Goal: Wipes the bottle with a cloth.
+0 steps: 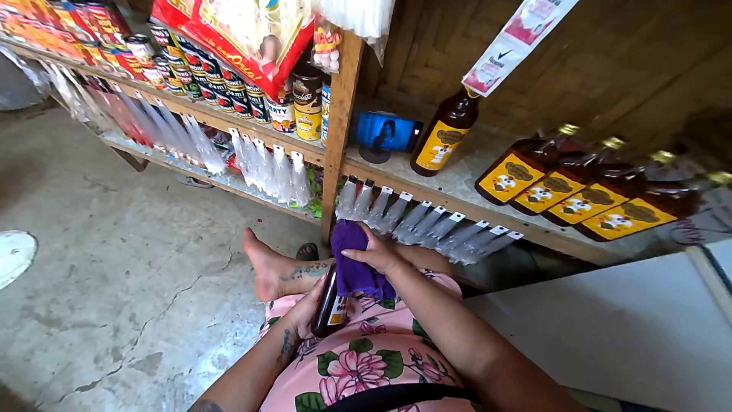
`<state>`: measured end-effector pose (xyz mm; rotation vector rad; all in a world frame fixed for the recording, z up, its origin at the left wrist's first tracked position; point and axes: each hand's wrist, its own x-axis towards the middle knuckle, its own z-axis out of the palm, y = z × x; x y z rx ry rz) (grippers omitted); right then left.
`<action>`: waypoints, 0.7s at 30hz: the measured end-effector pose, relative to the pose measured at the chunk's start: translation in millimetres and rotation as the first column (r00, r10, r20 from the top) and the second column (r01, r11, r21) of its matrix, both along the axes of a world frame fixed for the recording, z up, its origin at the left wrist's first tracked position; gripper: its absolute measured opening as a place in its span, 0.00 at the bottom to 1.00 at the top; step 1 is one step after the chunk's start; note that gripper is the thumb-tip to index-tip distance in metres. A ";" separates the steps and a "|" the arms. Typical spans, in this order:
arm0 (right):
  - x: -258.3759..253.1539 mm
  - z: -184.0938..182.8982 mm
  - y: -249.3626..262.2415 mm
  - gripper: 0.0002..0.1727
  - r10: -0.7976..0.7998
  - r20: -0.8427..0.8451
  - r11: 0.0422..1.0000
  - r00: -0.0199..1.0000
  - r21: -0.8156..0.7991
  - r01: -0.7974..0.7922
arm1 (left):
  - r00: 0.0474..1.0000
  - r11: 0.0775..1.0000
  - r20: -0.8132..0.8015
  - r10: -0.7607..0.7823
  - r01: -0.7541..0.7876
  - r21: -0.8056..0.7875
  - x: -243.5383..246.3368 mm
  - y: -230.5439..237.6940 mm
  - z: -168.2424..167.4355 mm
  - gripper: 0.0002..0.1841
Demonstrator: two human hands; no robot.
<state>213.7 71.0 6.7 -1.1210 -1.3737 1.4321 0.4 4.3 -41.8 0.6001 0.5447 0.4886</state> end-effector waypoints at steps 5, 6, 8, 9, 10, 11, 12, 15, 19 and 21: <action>-1.4 -4.4 2.7 0.35 -0.053 0.117 0.997 0.992 0.066 0.045 | 0.999 0.999 0.038 -0.032 0.032 -0.010 -0.5 3.6 -5.8 0.45; -1.4 -5.6 2.9 0.34 -0.056 0.139 0.996 0.989 0.081 0.045 | 0.998 0.999 0.046 -0.038 0.039 -0.013 -0.7 4.1 -6.1 0.46; -1.3 -7.5 3.6 0.32 -0.058 0.153 0.994 0.987 0.099 0.043 | 0.999 0.999 0.039 -0.032 0.033 -0.033 -0.2 3.4 -4.0 0.46; -1.3 -7.7 3.6 0.31 -0.059 0.157 0.993 0.986 0.107 0.043 | 0.999 0.999 0.042 -0.030 0.032 -0.039 -0.1 3.3 -3.4 0.46; -1.3 -7.3 3.5 0.30 -0.062 0.163 0.993 0.985 0.111 0.044 | 0.999 0.999 0.040 -0.028 0.030 -0.042 0.0 3.1 -2.6 0.45; -1.3 -6.7 3.2 0.30 -0.064 0.167 0.993 0.984 0.112 0.046 | 0.999 0.999 0.030 -0.025 0.026 -0.041 0.3 2.8 -1.1 0.45; -1.2 -6.1 2.8 0.30 -0.065 0.175 0.993 0.982 0.110 0.046 | 0.999 0.999 0.025 -0.024 0.025 -0.045 0.6 2.5 0.1 0.45; -1.0 -4.1 2.5 0.31 -0.072 0.189 0.994 0.979 0.097 0.054 | 0.999 0.999 0.020 -0.027 0.027 -0.044 0.2 2.4 -0.5 0.45; -1.4 -5.2 2.9 0.33 -0.083 0.166 0.994 0.983 0.084 0.070 | 1.000 1.000 -0.009 -0.004 0.004 -0.023 0.7 0.9 0.2 0.45; 0.4 -5.2 2.6 0.37 -0.040 0.084 0.998 0.996 0.043 0.036 | 1.000 1.000 0.009 -0.014 0.014 -0.008 0.3 1.1 -1.0 0.44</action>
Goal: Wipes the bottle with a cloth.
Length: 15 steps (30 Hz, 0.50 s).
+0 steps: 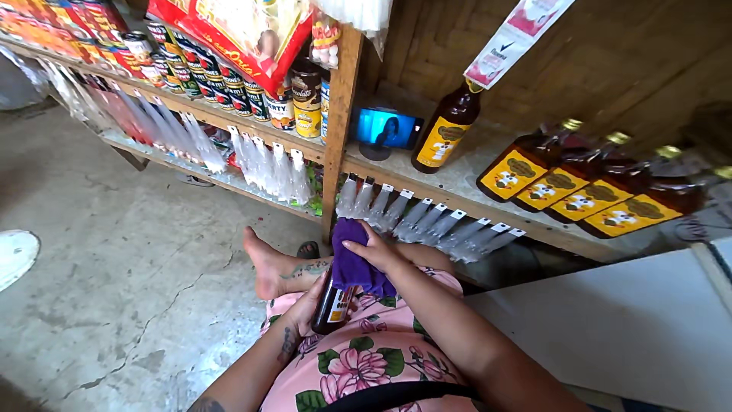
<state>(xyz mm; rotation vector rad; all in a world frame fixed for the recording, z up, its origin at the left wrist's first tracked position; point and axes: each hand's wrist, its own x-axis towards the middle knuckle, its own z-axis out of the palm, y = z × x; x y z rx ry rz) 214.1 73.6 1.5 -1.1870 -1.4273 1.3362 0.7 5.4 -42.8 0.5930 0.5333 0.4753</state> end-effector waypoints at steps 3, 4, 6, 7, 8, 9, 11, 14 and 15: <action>3.7 2.7 -0.7 0.49 0.095 -0.127 0.993 0.987 -0.060 -0.103 | 1.000 1.000 0.000 0.006 -0.006 0.012 0.0 -0.5 1.0 0.44; 4.2 3.2 -0.7 0.51 0.111 -0.140 0.990 0.984 -0.066 -0.121 | 1.000 1.000 0.008 0.006 -0.006 0.010 -0.4 -0.3 0.3 0.44; 3.6 3.9 -0.9 0.54 0.113 -0.120 0.990 0.986 -0.069 -0.122 | 0.999 1.000 0.041 -0.005 0.005 -0.005 -1.3 0.9 -3.3 0.45; 2.8 4.3 -0.8 0.54 0.103 -0.099 0.991 0.990 -0.070 -0.110 | 0.999 1.000 0.043 -0.008 0.008 -0.005 -1.4 1.2 -4.2 0.45; 2.1 4.8 -0.6 0.54 0.091 -0.080 0.993 0.993 -0.072 -0.097 | 1.000 1.000 0.031 -0.004 0.004 -0.005 -1.2 1.1 -3.6 0.45; 1.5 5.0 -0.2 0.53 0.080 -0.066 0.994 0.995 -0.070 -0.085 | 1.000 1.000 0.011 0.001 -0.001 -0.004 -0.8 0.9 -2.7 0.45; 0.5 4.4 0.2 0.51 0.057 -0.056 0.996 0.997 -0.058 -0.060 | 1.000 1.000 -0.011 0.013 -0.013 0.001 -0.2 -0.1 -0.6 0.45; -0.2 3.7 0.2 0.49 0.015 -0.030 0.998 0.999 -0.053 -0.016 | 0.996 0.999 -0.075 0.046 -0.044 0.018 2.5 -3.0 4.7 0.42; -0.3 2.8 0.2 0.49 -0.002 -0.024 0.999 1.000 -0.051 0.000 | 0.994 0.998 -0.091 0.056 -0.054 0.025 3.2 -3.8 5.5 0.42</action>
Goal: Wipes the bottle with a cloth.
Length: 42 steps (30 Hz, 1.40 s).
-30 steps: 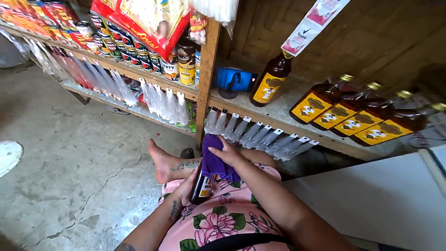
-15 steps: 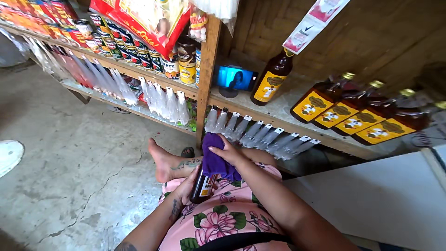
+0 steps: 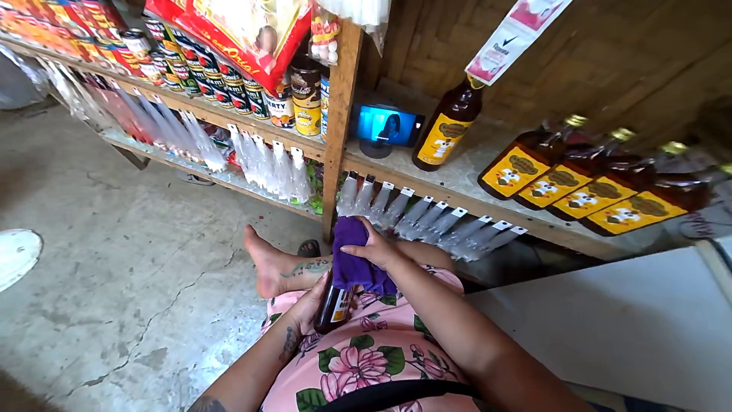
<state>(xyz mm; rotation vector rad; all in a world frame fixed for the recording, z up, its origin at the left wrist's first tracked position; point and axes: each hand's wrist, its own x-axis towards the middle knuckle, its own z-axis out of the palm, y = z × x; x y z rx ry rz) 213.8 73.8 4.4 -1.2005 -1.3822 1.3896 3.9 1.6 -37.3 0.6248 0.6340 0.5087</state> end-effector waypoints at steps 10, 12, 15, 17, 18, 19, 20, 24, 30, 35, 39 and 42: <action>-3.7 -0.4 -1.5 0.32 -0.076 0.088 0.996 0.993 0.062 0.070 | 1.000 1.000 0.009 0.025 -0.025 0.004 0.4 -0.8 -1.0 0.39; -3.9 0.0 -1.9 0.29 -0.081 0.108 0.995 0.991 0.073 0.074 | 1.000 1.000 -0.013 0.028 -0.028 0.003 0.5 -1.3 1.5 0.39; -3.6 -2.2 -0.3 0.26 -0.111 0.126 0.991 0.986 0.094 0.099 | 1.000 1.000 -0.007 0.021 -0.021 -0.012 0.4 -1.6 3.5 0.39; -4.4 -0.4 -0.4 0.25 -0.158 0.124 0.986 0.980 0.074 0.149 | 1.000 1.000 0.021 -0.006 0.005 0.013 -0.4 -0.2 0.6 0.40; -4.6 1.2 -0.5 0.25 -0.182 0.108 0.983 0.977 0.051 0.177 | 1.000 1.000 0.024 -0.011 0.010 0.022 -0.4 0.2 0.3 0.39; -4.6 2.3 -0.1 0.25 -0.206 0.086 0.979 0.975 0.024 0.205 | 0.999 0.999 0.031 -0.020 0.019 0.029 -0.5 0.6 -0.4 0.39; -4.0 1.9 0.6 0.25 -0.226 0.065 0.974 0.972 0.007 0.226 | 0.999 0.999 0.041 -0.028 0.026 0.034 -0.9 1.0 -1.5 0.39; -0.7 -0.4 0.5 0.26 -0.217 -0.039 0.976 0.975 -0.022 0.216 | 0.996 0.999 0.076 -0.043 0.041 0.035 -2.6 1.8 -4.9 0.38; -3.1 4.9 -7.3 0.39 -0.078 -0.044 0.997 0.996 0.025 0.079 | 0.998 1.000 0.065 -0.026 0.025 0.013 -3.7 0.3 -4.6 0.38; -1.6 7.8 -6.9 0.36 -0.046 -0.006 0.999 0.999 0.010 0.046 | 0.999 1.000 0.039 -0.010 0.009 0.012 -4.0 -1.2 -0.6 0.37; -2.0 4.4 -3.9 0.28 -0.093 0.020 0.996 0.996 -0.004 0.093 | 0.996 0.999 0.075 -0.037 0.035 0.019 -3.9 0.8 -5.1 0.40; -1.8 4.4 -2.2 0.26 -0.164 -0.024 0.984 0.986 -0.066 0.163 | 0.997 0.998 0.061 -0.054 0.052 0.027 -4.0 1.7 -6.6 0.39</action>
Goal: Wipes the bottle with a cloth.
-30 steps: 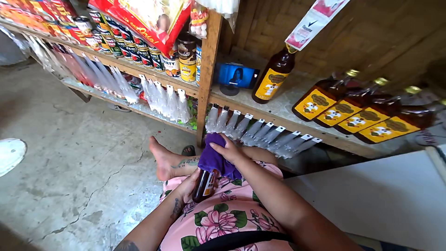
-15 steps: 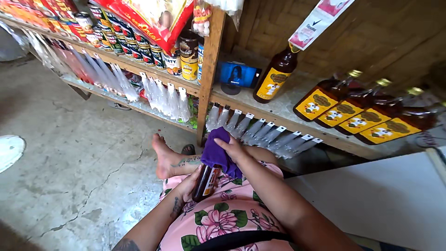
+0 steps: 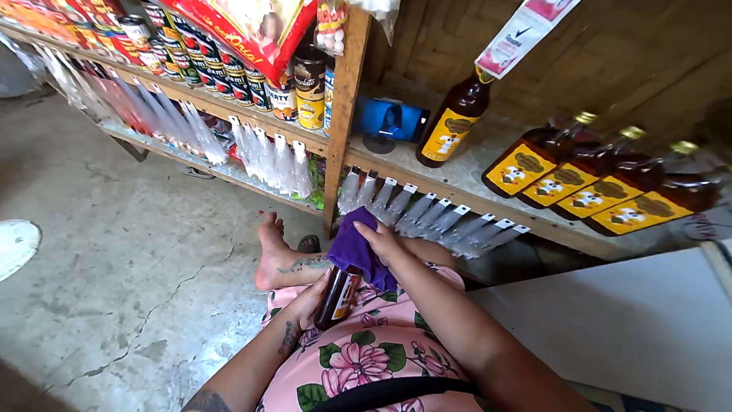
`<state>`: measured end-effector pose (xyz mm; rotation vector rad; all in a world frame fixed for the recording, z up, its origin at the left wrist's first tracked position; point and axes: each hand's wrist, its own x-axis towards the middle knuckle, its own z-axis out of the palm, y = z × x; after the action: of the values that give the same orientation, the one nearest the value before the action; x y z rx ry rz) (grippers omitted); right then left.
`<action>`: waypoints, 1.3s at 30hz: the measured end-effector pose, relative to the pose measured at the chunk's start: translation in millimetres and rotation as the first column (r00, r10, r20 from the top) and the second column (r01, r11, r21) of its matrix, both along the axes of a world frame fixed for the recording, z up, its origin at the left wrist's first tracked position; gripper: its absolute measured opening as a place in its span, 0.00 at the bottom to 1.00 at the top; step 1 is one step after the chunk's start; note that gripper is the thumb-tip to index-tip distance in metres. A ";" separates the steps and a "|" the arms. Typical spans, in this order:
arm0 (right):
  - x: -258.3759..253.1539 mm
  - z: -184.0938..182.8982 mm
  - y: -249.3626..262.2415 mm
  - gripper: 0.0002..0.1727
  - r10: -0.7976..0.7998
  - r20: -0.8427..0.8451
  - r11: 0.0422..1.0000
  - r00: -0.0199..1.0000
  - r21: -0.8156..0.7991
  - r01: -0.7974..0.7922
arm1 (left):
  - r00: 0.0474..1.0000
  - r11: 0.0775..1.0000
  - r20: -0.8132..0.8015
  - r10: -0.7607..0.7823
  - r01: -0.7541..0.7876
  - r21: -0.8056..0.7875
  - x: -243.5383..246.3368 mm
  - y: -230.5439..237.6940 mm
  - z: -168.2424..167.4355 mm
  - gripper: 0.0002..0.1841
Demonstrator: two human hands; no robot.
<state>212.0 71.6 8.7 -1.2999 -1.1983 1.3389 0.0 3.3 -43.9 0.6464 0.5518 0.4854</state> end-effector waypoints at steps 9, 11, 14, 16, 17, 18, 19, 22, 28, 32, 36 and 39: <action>0.2 -1.6 -5.3 0.45 0.126 -0.031 0.990 0.992 0.074 -0.123 | 1.000 1.000 -0.015 0.027 -0.027 -0.013 -0.1 -1.6 3.0 0.39; 0.6 -0.3 -5.0 0.44 0.139 -0.018 0.988 0.990 0.071 -0.137 | 1.000 1.000 -0.003 0.025 -0.025 -0.012 -0.6 -1.2 2.0 0.39; 1.0 -0.1 -3.4 0.34 0.106 0.037 0.993 0.994 0.054 -0.108 | 1.000 1.000 0.019 0.012 -0.012 0.001 -0.8 -0.3 -0.5 0.40; 1.3 -0.9 -2.4 0.30 0.084 0.070 0.994 0.994 0.066 -0.089 | 1.000 1.000 0.022 0.003 -0.003 0.017 -0.5 0.4 -0.9 0.40; 1.1 -0.4 -2.6 0.29 0.070 0.070 0.995 0.995 0.065 -0.075 | 1.000 1.000 0.029 -0.002 0.001 0.019 -0.4 0.7 -1.7 0.40; 0.5 0.6 -3.1 0.29 0.049 0.062 0.997 0.997 0.054 -0.052 | 0.999 1.000 0.040 -0.005 0.005 0.018 -0.2 0.9 -2.2 0.41; -0.2 2.0 -3.7 0.29 0.025 0.048 0.999 0.999 0.038 -0.027 | 0.999 1.000 0.043 -0.008 0.008 0.020 -0.3 1.3 -2.9 0.40; 0.0 1.2 -3.5 0.29 0.019 0.011 0.999 1.000 0.029 -0.019 | 0.999 1.000 0.052 -0.009 0.008 0.021 -1.1 1.8 -4.0 0.40; -0.1 2.4 -6.0 0.40 0.119 0.037 0.991 0.992 0.062 -0.121 | 1.000 1.000 -0.006 0.017 -0.017 -0.015 -1.5 -1.9 4.1 0.39; -0.8 2.3 -3.6 0.29 0.071 0.092 0.995 0.993 0.068 -0.078 | 0.999 1.000 0.048 0.004 -0.005 0.018 -0.1 0.1 2.5 0.38; -2.0 4.1 -3.3 0.27 0.008 0.052 1.000 0.999 0.029 -0.010 | 0.998 1.000 0.068 -0.011 0.009 0.028 -0.3 1.6 -1.2 0.38; -1.8 4.9 -3.7 0.28 -0.020 0.027 1.000 0.999 0.005 0.020 | 0.999 1.000 0.037 -0.007 0.006 0.024 -0.2 0.8 0.8 0.39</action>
<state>210.2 67.9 13.6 -1.3271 -1.2038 1.3072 -0.2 4.1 -43.0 0.6603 0.5095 0.4972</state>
